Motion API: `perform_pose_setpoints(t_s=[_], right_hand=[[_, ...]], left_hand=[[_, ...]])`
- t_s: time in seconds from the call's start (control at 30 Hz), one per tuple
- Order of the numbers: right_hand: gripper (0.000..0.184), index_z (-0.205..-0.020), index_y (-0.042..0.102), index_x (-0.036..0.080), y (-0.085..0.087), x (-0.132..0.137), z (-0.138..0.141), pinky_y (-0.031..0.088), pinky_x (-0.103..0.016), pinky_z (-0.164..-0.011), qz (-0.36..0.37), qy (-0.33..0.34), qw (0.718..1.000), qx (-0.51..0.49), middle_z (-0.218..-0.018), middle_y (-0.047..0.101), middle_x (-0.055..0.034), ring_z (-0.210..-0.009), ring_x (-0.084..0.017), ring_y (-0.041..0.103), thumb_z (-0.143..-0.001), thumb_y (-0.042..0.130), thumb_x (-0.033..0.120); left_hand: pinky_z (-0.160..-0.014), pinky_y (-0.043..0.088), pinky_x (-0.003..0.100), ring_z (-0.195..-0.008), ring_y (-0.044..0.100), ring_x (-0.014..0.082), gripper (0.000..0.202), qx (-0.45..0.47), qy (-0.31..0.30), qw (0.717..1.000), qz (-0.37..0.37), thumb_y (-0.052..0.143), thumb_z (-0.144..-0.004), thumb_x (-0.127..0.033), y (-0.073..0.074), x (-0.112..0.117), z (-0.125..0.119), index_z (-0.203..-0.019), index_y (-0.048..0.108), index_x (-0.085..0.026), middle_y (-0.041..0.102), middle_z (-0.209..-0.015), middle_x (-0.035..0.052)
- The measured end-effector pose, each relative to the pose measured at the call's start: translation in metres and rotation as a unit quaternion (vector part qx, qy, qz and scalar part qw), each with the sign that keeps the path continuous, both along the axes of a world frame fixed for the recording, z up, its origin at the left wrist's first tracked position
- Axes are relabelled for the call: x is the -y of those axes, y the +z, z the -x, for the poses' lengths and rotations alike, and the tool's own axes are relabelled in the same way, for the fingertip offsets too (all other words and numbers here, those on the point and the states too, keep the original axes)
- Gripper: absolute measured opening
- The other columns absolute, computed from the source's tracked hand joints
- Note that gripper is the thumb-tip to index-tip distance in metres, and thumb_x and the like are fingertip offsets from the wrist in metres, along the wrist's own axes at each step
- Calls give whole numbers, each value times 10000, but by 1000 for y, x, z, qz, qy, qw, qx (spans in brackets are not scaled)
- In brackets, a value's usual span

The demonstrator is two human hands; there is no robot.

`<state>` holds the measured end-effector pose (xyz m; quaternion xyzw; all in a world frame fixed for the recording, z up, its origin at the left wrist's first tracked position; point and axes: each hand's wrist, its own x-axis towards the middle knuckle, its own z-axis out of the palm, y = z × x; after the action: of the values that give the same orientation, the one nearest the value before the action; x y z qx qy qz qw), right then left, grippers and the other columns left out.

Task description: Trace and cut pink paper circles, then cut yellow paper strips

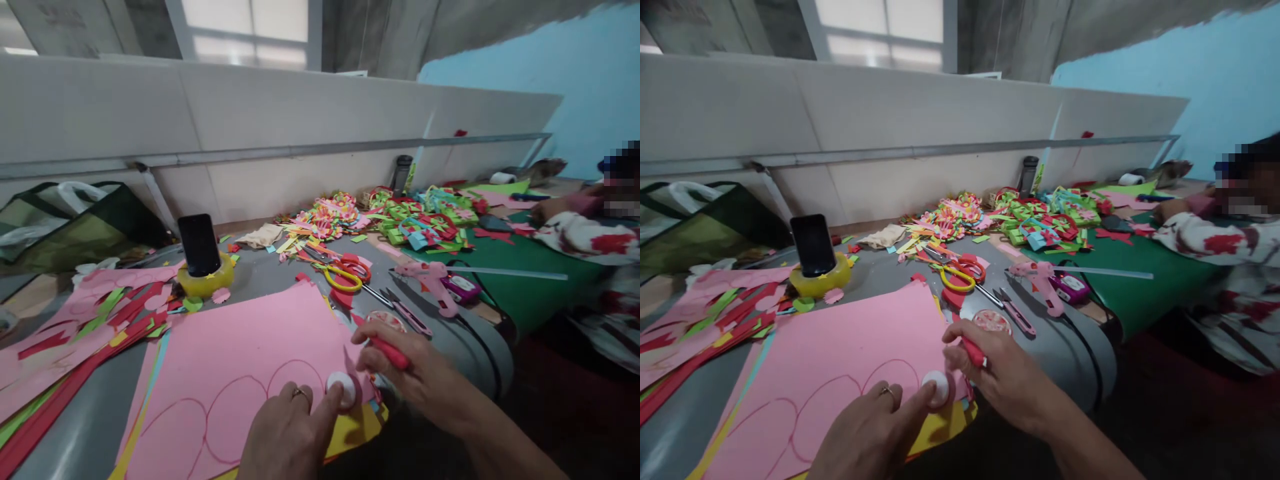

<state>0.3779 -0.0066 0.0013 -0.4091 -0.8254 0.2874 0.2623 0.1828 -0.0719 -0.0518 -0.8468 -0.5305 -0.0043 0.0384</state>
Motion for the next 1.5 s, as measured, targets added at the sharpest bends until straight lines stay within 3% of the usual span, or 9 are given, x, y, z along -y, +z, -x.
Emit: perform_pose_setpoints(t_s=[0.07, 0.17, 0.27, 0.43, 0.67, 0.97, 1.2, 1.37, 1.5], right_hand=[[314, -1001, 639, 190, 3, -4, -1, 438, -236, -541, 15, -20, 998, -64, -739, 669, -26, -549, -113, 557, -922, 408, 388], [345, -882, 687, 168, 4, -12, 7, 410, -221, -501, 32, -49, 990, -128, -810, 676, -53, -584, -112, 554, -892, 454, 423], [324, -753, 625, 150, -1, -21, 20, 376, -199, -468, 84, -31, 984, -153, -602, 573, 2, -520, -90, 503, -863, 497, 427], [324, -668, 577, 142, -5, -29, 35, 343, -186, -482, 87, 16, 993, -84, -576, 510, 31, -500, -64, 473, -862, 496, 389], [285, -622, 526, 152, -7, -39, 42, 311, -189, -468, 98, 68, 992, -34, -529, 431, 53, -486, -64, 393, -855, 475, 308], [248, -605, 515, 155, -7, -41, 43, 324, -163, -429, 136, 50, 988, -47, -496, 438, 58, -446, -58, 433, -819, 498, 280], [287, -625, 518, 163, -12, -34, 21, 336, -176, -436, 78, -22, 996, -39, -492, 486, 45, -426, -68, 447, -855, 466, 328], [315, -598, 491, 174, -18, 0, 5, 333, -202, -495, -57, -64, 996, -23, -531, 472, 31, -500, -85, 447, -882, 447, 302], [274, -623, 498, 182, -22, 31, 4, 317, -204, -495, -141, -76, 987, -16, -536, 464, 40, -481, -72, 406, -887, 451, 236]], left_hand=[[-536, 445, 266, -715, 624, 210, 520, -4, 1, 1000, 23, 543, -845, -145, 7, 2, -3, -1341, 435, -256, 658, -774, 52], [-534, 476, 286, -703, 647, 225, 500, -5, 19, 998, 65, 506, -893, -224, 19, 7, -7, -1379, 389, -243, 675, -760, 59], [-547, 506, 318, -690, 660, 242, 575, -12, 38, 993, 108, 540, -879, -349, 27, 10, -9, -1406, 346, -226, 685, -767, 72], [-575, 533, 335, -692, 666, 244, 660, -7, 30, 991, 127, 631, -808, -399, 27, 9, -7, -1388, 374, -219, 694, -775, 63], [-564, 545, 348, -657, 661, 240, 602, 5, 22, 994, 106, 633, -809, -373, 24, 11, -5, -1354, 424, -224, 687, -744, 54], [-587, 543, 363, -674, 665, 248, 610, 18, 36, 989, 140, 607, -831, -344, 32, 9, -7, -1385, 370, -248, 680, -768, 53], [-603, 512, 342, -752, 664, 251, 644, 22, 47, 982, 184, 584, -850, -342, 42, 9, -6, -1420, 301, -244, 685, -851, 61], [-532, 447, 302, -689, 661, 249, 671, 40, 34, 987, 152, 531, -842, -511, 37, 9, -1, -1419, 287, -270, 682, -759, 33], [-497, 395, 286, -668, 666, 250, 595, 55, 25, 990, 125, 367, -882, -588, 38, 8, 1, -1384, 349, -268, 690, -729, 35]])
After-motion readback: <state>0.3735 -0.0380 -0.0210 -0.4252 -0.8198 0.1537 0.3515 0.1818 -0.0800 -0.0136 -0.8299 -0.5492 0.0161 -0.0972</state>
